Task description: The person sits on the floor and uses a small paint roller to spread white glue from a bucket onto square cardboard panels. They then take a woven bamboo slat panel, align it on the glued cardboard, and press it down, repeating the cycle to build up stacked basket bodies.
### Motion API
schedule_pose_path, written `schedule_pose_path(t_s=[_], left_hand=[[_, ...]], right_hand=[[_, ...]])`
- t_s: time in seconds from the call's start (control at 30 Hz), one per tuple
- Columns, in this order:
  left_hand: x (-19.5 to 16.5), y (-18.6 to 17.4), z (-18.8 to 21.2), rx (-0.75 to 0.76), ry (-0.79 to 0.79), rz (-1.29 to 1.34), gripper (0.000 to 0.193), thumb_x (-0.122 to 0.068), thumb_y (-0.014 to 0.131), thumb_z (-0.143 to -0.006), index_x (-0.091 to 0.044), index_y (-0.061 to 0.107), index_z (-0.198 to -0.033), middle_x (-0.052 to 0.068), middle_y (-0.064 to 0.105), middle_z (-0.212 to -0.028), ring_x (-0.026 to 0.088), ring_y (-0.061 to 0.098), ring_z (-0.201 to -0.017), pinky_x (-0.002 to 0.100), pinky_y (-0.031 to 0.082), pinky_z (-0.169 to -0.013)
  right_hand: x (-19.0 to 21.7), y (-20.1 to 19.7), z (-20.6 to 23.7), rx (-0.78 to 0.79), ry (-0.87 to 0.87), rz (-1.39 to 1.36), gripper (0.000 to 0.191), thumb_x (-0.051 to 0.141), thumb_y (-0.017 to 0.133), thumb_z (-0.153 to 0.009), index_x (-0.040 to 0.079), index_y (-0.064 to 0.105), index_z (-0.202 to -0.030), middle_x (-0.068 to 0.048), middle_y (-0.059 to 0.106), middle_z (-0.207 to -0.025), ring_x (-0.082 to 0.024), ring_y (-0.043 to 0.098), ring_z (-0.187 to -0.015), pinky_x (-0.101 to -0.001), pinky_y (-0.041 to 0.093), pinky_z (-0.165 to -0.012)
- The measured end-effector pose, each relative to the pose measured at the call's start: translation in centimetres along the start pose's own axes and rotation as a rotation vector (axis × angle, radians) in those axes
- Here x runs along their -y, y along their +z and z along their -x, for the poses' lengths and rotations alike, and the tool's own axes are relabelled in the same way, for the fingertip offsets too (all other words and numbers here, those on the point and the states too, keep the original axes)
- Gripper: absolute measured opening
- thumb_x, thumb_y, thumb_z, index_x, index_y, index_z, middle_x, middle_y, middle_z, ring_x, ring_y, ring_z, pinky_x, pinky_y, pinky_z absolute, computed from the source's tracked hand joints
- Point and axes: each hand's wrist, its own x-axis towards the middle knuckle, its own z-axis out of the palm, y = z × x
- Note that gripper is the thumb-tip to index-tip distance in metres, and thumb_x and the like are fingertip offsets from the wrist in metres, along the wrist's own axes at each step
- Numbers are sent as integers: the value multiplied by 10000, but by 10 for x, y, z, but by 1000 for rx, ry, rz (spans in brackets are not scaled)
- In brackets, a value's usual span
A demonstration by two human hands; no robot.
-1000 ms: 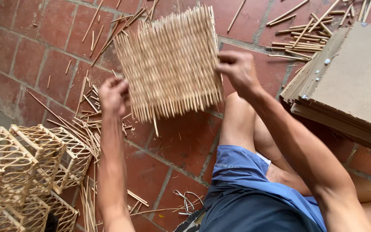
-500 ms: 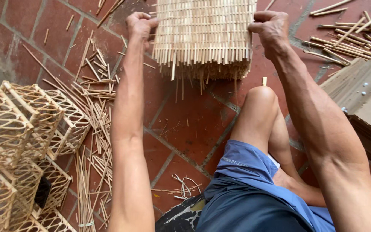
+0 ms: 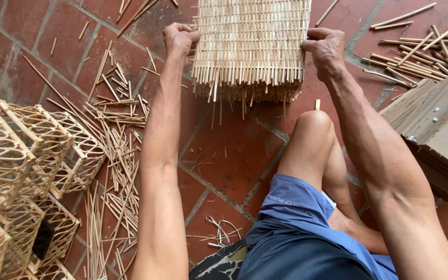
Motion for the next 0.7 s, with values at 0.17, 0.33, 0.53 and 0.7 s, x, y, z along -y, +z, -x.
schedule_pose_path(t_s=[0.17,0.33,0.53,0.7], left_hand=[[8,3,-3,-30,-27,-33,164,98,736,-753,-31,652,-811,200,759,-838,222,755,-617,331,659,-496],[10,4,-1,-8,58,-26,170,128,730,-712,-21,659,-758,113,746,-924,212,778,-638,334,651,-509],[6,7,2,-18,13,-77,196,114,739,-734,-43,653,-813,181,753,-846,210,744,-635,320,648,-525],[5,7,-1,-52,-23,-70,250,127,747,-709,-44,617,-838,157,732,-832,198,739,-619,314,661,-515]], right_hand=[[1,-1,0,29,-29,19,368,-76,711,-799,16,767,-1151,-152,784,-1106,-228,762,-998,-350,595,-989],[-2,-1,4,13,-39,18,364,-75,695,-792,12,773,-1137,-148,790,-1080,-213,768,-947,-342,624,-934],[3,1,6,-17,-10,78,404,-74,678,-770,22,751,-1156,-139,780,-1052,-193,735,-827,-287,648,-713],[5,3,6,2,-57,149,386,-54,674,-798,16,767,-1166,-139,787,-1038,-176,722,-797,-266,632,-660]])
